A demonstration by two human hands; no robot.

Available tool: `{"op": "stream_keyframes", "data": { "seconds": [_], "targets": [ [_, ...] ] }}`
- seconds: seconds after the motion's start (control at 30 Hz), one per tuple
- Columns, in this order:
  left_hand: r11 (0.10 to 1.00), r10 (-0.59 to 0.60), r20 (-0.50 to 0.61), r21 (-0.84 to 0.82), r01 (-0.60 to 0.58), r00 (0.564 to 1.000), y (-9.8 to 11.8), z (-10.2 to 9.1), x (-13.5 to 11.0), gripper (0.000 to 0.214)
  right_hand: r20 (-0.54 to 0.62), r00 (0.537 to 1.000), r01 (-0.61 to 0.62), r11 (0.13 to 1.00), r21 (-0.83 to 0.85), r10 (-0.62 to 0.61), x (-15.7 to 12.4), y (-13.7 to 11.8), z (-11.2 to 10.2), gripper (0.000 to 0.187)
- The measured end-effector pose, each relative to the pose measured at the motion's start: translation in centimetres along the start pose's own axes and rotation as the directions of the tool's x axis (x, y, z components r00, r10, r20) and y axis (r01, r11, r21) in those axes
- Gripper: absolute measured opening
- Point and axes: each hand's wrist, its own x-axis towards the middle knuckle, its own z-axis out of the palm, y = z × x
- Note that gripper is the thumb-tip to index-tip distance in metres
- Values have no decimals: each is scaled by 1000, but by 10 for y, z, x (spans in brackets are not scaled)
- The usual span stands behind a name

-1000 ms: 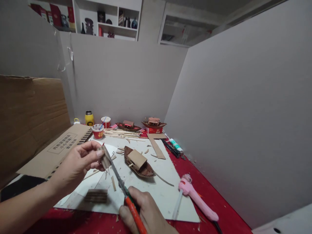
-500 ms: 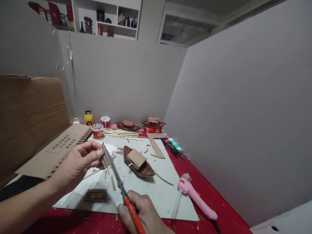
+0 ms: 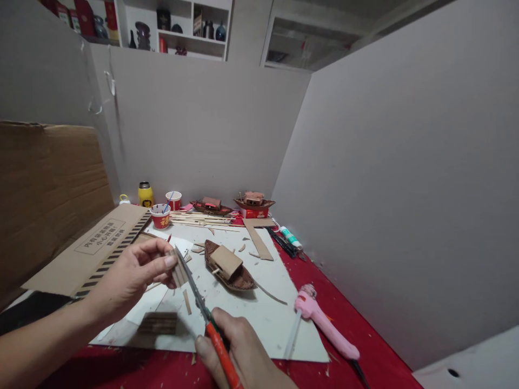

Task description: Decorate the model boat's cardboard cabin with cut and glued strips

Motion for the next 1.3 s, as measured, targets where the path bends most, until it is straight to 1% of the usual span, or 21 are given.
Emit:
{"op": "stream_keyframes", "data": {
  "seconds": [0.1,0.17,0.33,0.4,0.43,0.5,0.53,0.6,0.67,0.7,0.77,0.83,0.9,0.93,1.0,1.1,1.17,1.2,1.23,1.3],
  "targets": [
    [1000,-8,-12,5,8,1000,0,0,2,23,-46,998,-33,999,38,35,-1,-3,1,46],
    [1000,-7,-18,8,8,1000,-1,0,2,23,-52,997,-62,997,47,65,-2,-5,2,47],
    [999,-48,-3,-19,48,999,-5,-1,5,23,-29,997,-76,995,57,78,-3,-5,2,49],
    [998,-61,14,-20,61,998,-4,-3,6,21,-14,990,-136,990,37,137,-2,-5,-1,47],
    [998,-59,16,-20,59,998,-3,-4,6,20,-16,982,-189,982,-7,189,-3,-6,-3,46],
    [999,-47,-7,-24,47,999,2,-7,9,18,-54,953,-304,935,-182,299,-4,-8,-7,45],
    [999,-43,-35,-32,42,998,5,-8,10,17,-84,938,-346,889,-300,337,-5,-10,-10,43],
    [998,-44,-106,-54,38,993,9,-12,15,18,-136,926,-370,770,-520,353,-9,-14,-15,39],
    [998,-50,-160,-55,42,986,9,-17,22,19,-150,930,-349,674,-651,336,-14,-16,-19,32],
    [998,-58,-174,-39,52,983,6,-20,26,20,-140,935,-328,648,-688,325,-17,-17,-21,29],
    [996,-86,-175,-1,87,981,-4,-26,34,21,-97,951,-270,633,-725,294,-21,-16,-22,23],
    [989,-144,-155,23,149,977,-17,-33,42,24,-43,967,-202,646,-736,252,-23,-14,-21,19],
    [964,-251,-125,57,260,960,-30,-38,49,26,-2,976,-148,665,-732,216,-22,-11,-18,17],
    [952,-287,-130,73,297,949,-35,-41,52,27,13,979,-130,677,-724,201,-20,-9,-16,17],
    [941,-318,-143,74,331,937,-45,-45,56,29,24,988,-94,711,-697,154,-18,-7,-12,19],
    [933,-344,-119,65,353,931,-55,-48,58,29,25,999,-13,772,-636,37,-20,-4,-11,25],
    [930,-352,-107,75,360,930,-58,-48,57,29,-6,998,47,792,-609,-64,-27,0,-20,27],
    [929,-352,-106,80,361,930,-59,-48,57,29,-50,992,59,787,-614,-113,-32,4,-28,27],
    [929,-350,-107,86,360,931,-59,-48,56,30,-122,978,55,768,-638,-172,-37,9,-38,27],
    [930,-343,-111,103,354,933,-58,-47,56,31,-302,939,-103,699,-708,-167,-49,22,-64,33]
  ]
}}
